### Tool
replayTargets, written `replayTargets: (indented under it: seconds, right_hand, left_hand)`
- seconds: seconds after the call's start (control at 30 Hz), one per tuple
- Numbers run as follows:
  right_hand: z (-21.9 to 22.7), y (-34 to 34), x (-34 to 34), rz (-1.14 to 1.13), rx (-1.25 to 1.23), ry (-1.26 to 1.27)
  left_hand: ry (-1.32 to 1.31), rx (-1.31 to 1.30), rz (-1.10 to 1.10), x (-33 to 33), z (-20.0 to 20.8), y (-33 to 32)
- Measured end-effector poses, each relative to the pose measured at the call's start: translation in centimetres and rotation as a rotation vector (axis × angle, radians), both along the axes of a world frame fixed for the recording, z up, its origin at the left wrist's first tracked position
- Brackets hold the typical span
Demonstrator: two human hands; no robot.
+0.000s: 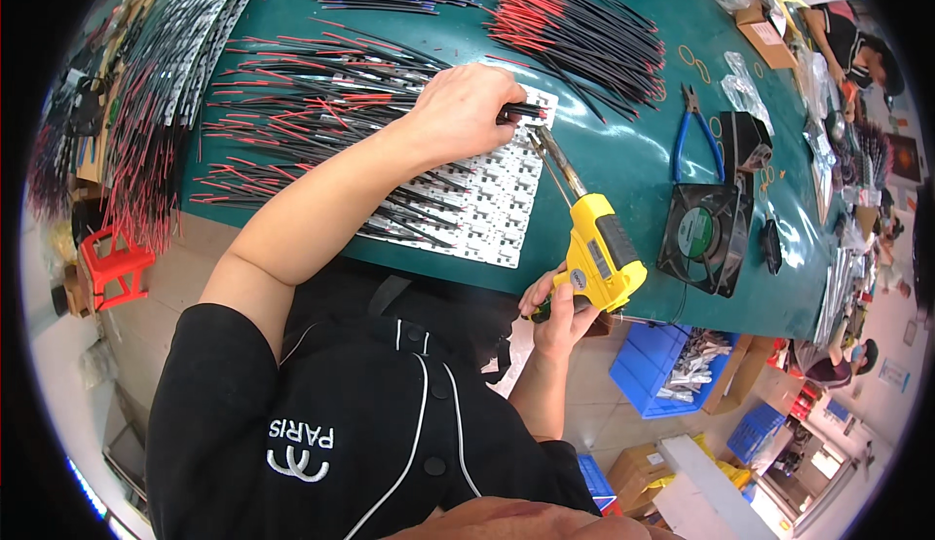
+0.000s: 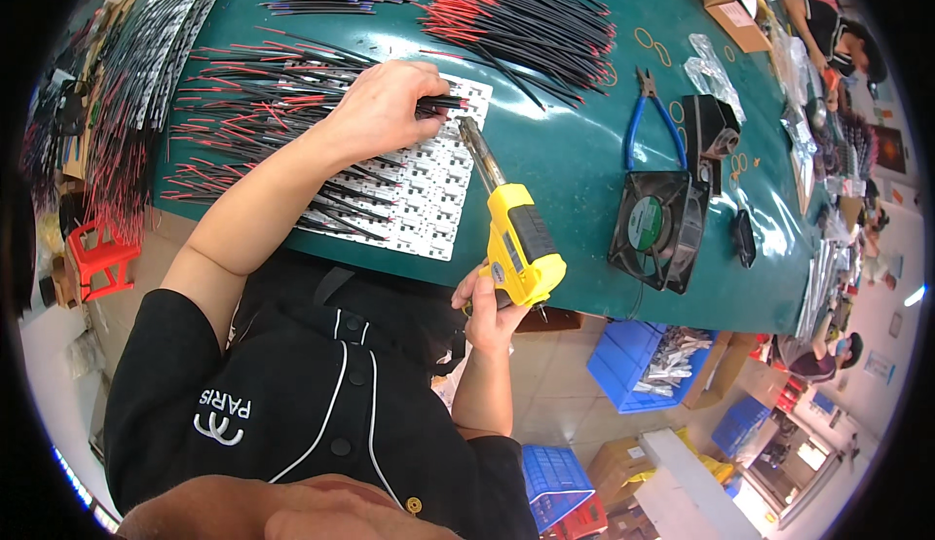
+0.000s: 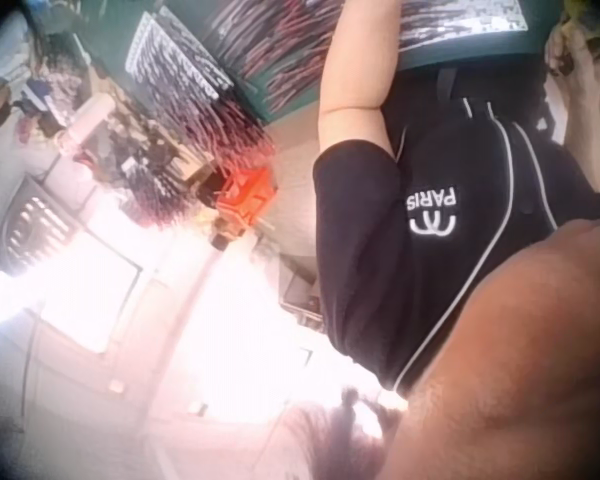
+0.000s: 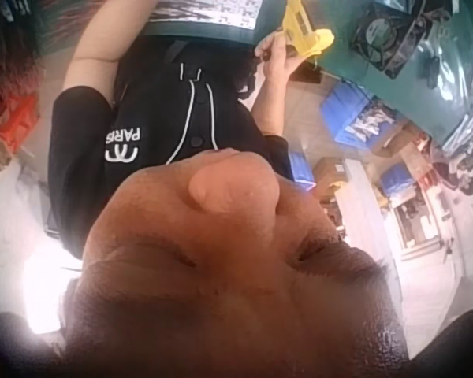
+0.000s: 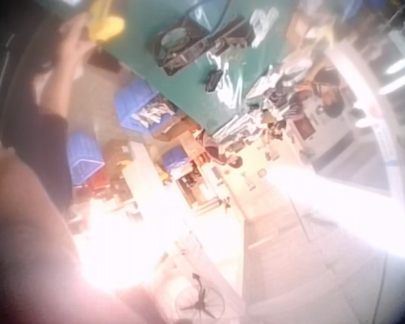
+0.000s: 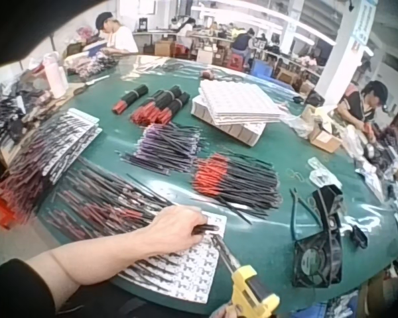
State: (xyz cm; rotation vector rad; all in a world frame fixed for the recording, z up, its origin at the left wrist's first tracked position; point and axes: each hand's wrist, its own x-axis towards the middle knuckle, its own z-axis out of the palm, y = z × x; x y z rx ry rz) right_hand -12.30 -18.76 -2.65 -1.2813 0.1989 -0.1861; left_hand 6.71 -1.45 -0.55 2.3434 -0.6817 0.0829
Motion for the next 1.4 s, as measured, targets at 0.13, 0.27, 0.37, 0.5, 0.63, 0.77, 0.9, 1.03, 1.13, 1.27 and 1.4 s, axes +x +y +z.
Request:
replayTargets:
  seconds: [0.13, 0.27, 0.37, 0.5, 0.63, 0.77, 0.9, 1.03, 1.13, 1.27, 1.4]
  right_hand:
    - [0.0, 0.01, 0.05, 0.013, -0.024, 0.007]
    - [-0.27, -0.12, -0.06, 0.023, -0.069, 0.018]
    - [0.09, 0.02, -0.02, 0.028, -0.073, 0.017]
    - [-0.01, -0.03, 0.0, 0.04, -0.128, 0.015]
    - [0.51, 0.4, 0.17, 0.007, -0.05, -0.034]
    - [0.25, 0.04, -0.11, -0.039, 0.035, -0.038]
    - [-0.19, -0.26, -0.3, 0.008, 0.018, -0.027]
    - [-0.2, -0.39, -0.48, 0.026, 0.072, -0.009]
    - [-0.18, -0.29, -0.45, 0.027, 0.044, -0.008]
    - [-0.15, -0.16, -0.35, 0.015, 0.067, -0.014]
    - [-0.19, -0.14, -0.29, 0.015, 0.045, -0.013]
  left_hand:
    - [0.004, 0.003, -0.002, -0.06, -0.09, -0.16]
    - [0.081, 0.086, -0.007, -0.07, 0.75, -0.31]
    - [0.053, 0.077, -0.011, -0.27, 0.81, -0.36]
    - [0.011, 0.048, 0.002, -0.48, 0.56, -0.55]
    - [0.006, 0.048, 0.006, -0.42, 0.3, -0.52]
    - [0.015, 0.034, -0.005, -0.15, 0.33, -0.36]
    - [0.018, 0.006, -0.038, 0.16, 0.38, -0.14]
    - [0.066, 0.011, -0.05, 0.36, 0.55, -0.1]
    - [0.049, 0.01, -0.055, 0.32, 0.48, -0.13]
    - [0.013, -0.003, -0.036, 0.25, 0.16, -0.1]
    - [0.014, 0.008, -0.038, 0.21, 0.3, -0.17]
